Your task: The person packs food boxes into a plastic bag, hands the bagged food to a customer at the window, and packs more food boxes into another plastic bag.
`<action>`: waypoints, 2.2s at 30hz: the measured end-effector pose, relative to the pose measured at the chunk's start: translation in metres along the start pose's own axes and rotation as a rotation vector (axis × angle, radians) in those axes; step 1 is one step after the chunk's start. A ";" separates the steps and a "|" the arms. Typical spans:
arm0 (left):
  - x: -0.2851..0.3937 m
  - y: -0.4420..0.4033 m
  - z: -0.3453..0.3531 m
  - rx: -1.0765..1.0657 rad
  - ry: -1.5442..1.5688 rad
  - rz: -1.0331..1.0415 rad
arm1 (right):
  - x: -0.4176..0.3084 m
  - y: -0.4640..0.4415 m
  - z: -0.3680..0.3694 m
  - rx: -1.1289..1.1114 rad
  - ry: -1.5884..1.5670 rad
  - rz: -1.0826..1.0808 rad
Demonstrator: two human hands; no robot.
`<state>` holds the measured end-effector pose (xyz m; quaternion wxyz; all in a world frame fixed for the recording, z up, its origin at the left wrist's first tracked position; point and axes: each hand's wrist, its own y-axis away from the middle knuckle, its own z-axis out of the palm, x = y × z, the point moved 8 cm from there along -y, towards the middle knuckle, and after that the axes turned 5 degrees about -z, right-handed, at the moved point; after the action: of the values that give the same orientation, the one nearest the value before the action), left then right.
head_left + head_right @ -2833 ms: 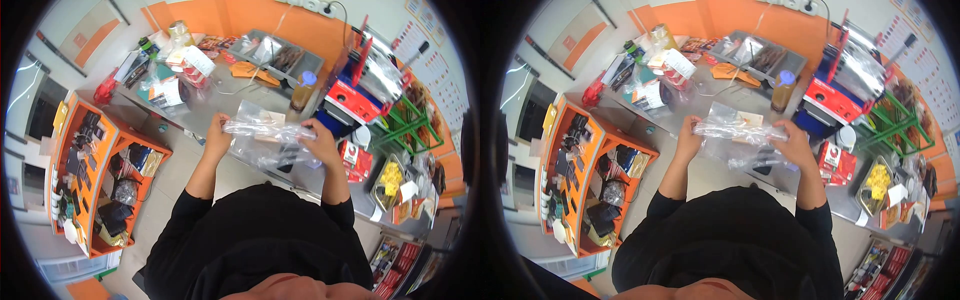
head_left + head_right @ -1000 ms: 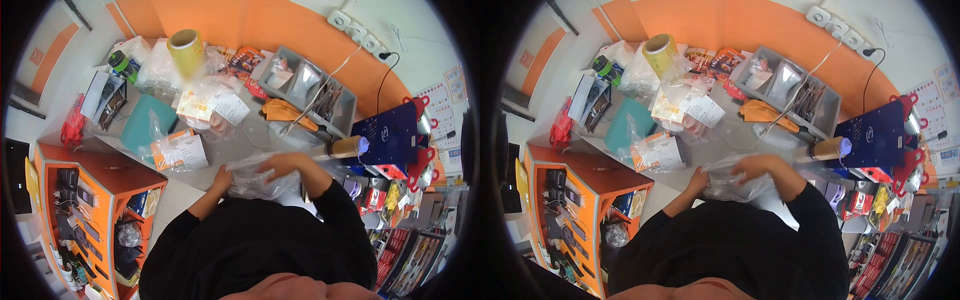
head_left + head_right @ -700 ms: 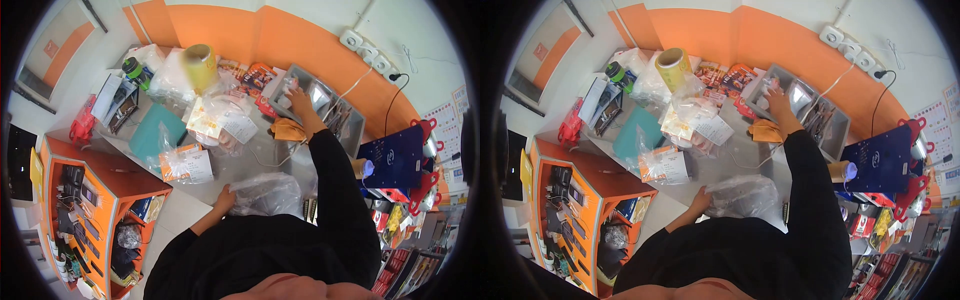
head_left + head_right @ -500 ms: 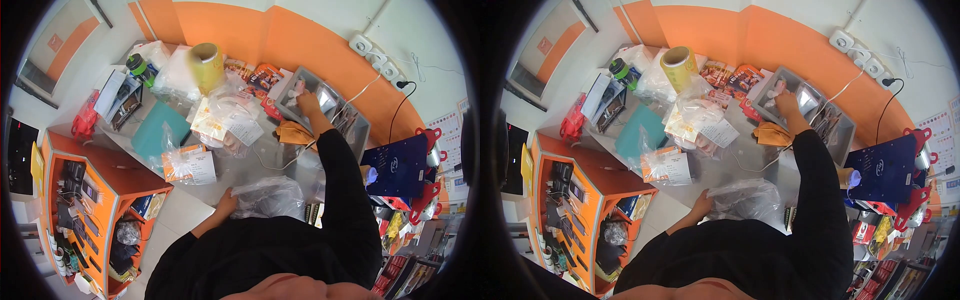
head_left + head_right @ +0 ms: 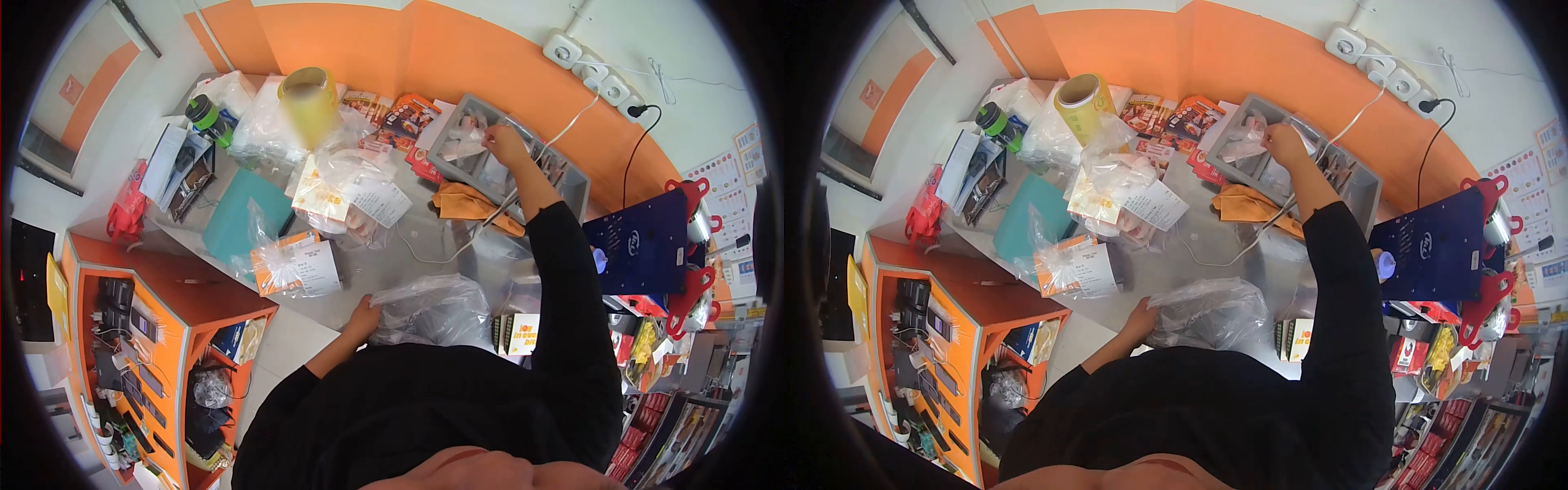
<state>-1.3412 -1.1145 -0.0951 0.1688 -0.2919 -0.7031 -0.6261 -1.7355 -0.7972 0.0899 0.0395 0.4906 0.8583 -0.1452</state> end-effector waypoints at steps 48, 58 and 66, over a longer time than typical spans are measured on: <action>-0.019 -0.015 0.014 -0.069 0.121 -0.015 | -0.026 0.026 -0.024 0.188 0.024 0.120; -0.014 -0.040 0.014 -0.126 0.129 0.022 | -0.263 0.226 -0.006 0.097 -0.817 -0.142; -0.021 -0.069 -0.004 -0.170 0.021 0.109 | -0.288 0.309 0.056 -0.238 -0.514 -0.007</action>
<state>-1.3683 -1.1260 -0.1612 0.1846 -0.3365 -0.6289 -0.6762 -1.3272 -0.9051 0.0322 0.3129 0.4265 0.8328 -0.1631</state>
